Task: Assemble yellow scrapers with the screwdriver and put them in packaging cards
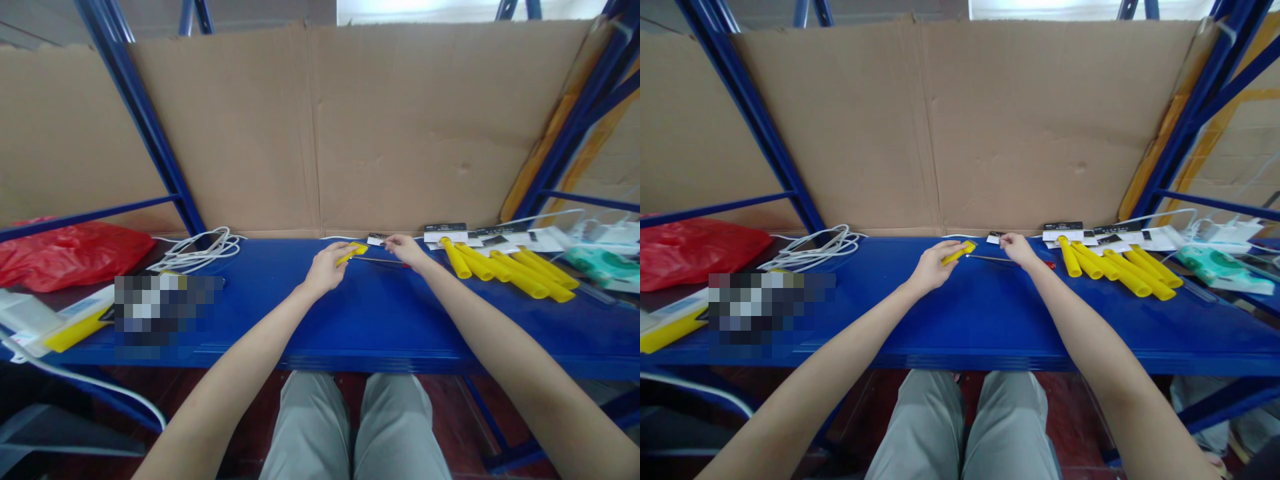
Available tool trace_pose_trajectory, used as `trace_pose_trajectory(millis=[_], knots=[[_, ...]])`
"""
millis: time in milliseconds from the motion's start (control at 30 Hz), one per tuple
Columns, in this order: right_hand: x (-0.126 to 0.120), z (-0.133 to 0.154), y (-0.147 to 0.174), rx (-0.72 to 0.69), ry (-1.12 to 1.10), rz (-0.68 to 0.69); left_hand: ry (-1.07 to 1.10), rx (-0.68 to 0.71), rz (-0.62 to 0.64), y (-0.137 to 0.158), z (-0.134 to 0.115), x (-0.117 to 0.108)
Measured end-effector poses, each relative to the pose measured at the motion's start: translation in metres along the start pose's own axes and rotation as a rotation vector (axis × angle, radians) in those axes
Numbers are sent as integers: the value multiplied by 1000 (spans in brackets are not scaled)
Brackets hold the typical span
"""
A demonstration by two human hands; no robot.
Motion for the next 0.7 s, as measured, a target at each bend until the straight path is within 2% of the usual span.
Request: trace_pose_trajectory(millis=[100,200,300,367,467,700], knots=[[-15,-25,-11,92,247,8,360,-179,-20,-6,3,-4],[-21,-37,-15,134,454,133,709,-442,39,-8,11,-5],[-17,-39,-21,121,538,203,931,-660,144,-6,15,-3],[-13,-38,-26,107,539,217,1013,-757,226,-4,15,-1],[-5,-35,-35,87,547,236,1074,-809,303,-1,11,2],[9,-34,-51,88,714,293,1093,-808,400,3,8,11]])
Point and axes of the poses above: each hand's wrist, its own y-axis away from the middle knuckle, its own x-axis out of the palm, z = x × y, the point moved 2 cm from there along -y, towards the middle knuckle, and after that the axes turned 10 degrees about -x, right-handed, at the moved point
